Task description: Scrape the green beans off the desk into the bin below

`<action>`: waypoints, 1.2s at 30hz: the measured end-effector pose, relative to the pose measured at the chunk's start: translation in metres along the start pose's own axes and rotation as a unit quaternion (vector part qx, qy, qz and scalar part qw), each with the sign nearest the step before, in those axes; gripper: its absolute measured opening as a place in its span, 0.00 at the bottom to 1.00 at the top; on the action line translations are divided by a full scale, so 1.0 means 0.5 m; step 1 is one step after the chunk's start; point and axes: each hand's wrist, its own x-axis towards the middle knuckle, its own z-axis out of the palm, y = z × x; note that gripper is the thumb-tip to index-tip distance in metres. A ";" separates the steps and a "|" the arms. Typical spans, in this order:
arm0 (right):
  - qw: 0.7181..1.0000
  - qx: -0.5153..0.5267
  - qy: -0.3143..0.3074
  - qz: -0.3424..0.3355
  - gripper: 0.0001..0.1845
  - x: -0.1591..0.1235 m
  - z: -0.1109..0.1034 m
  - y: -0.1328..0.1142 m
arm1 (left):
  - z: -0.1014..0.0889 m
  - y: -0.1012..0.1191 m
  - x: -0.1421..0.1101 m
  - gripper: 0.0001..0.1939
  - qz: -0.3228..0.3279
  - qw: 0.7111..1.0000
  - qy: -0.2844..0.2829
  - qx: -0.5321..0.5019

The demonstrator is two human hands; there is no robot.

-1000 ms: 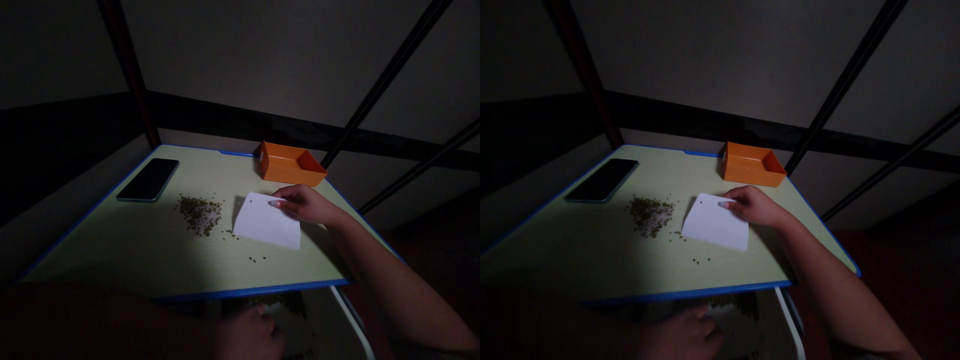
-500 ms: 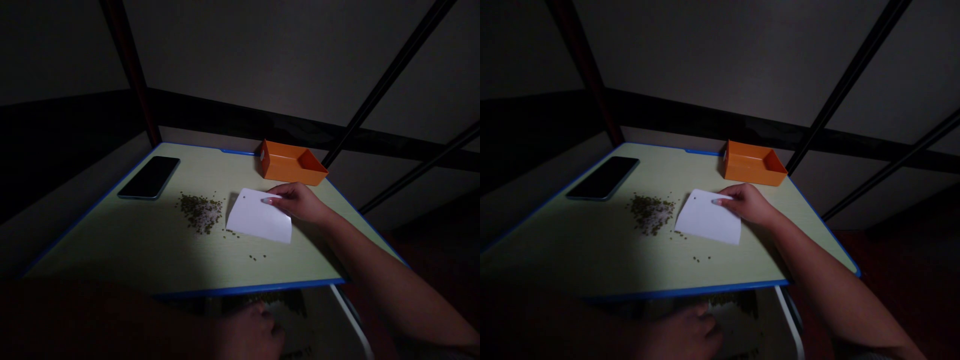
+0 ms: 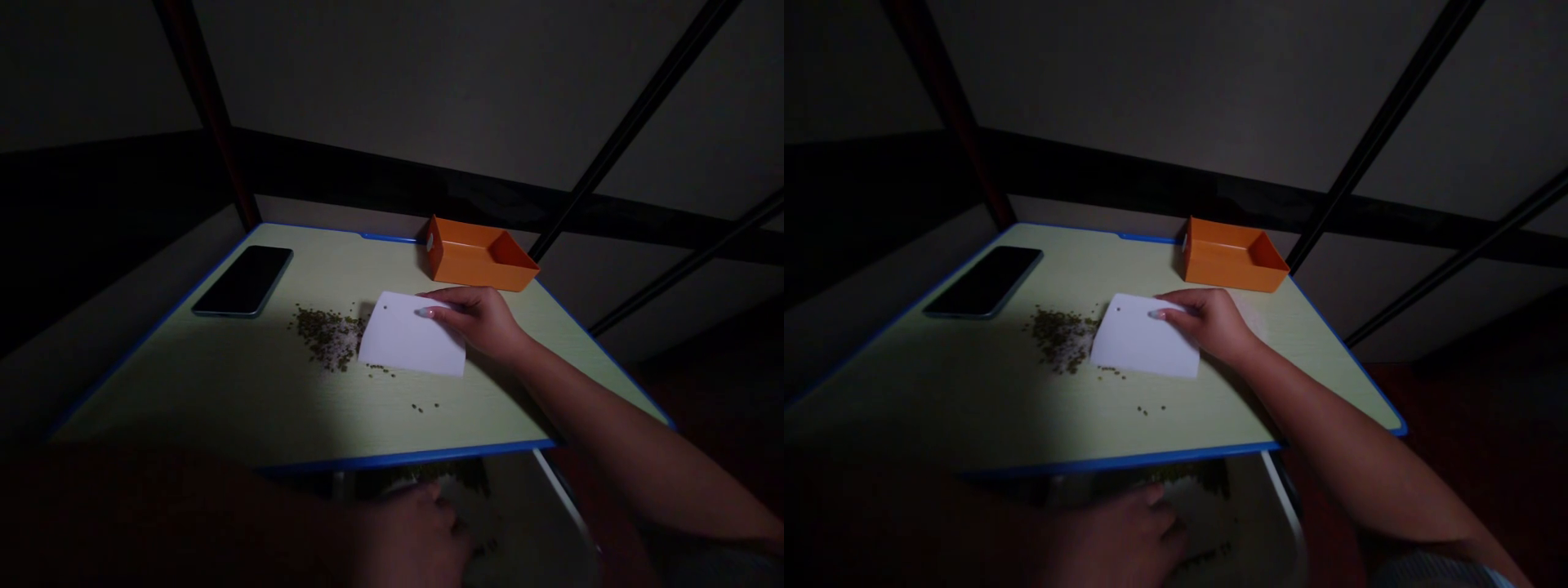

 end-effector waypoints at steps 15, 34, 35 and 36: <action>0.995 -0.014 0.003 -0.097 0.17 -0.002 0.005 -0.004 | -0.043 0.001 -0.003 0.16 -0.005 0.998 -0.031 -0.059; 0.971 -0.060 -0.076 -0.217 0.16 -0.016 -0.006 -0.022 | -0.036 0.002 -0.014 0.21 -0.103 0.967 0.011 -0.233; 0.971 -0.063 -0.079 -0.216 0.16 -0.018 -0.006 -0.025 | -0.037 0.002 -0.013 0.21 -0.106 0.966 0.009 -0.235; 0.971 -0.066 -0.083 -0.214 0.16 -0.020 -0.007 -0.028 | -0.039 0.002 -0.013 0.20 -0.105 0.968 0.008 -0.230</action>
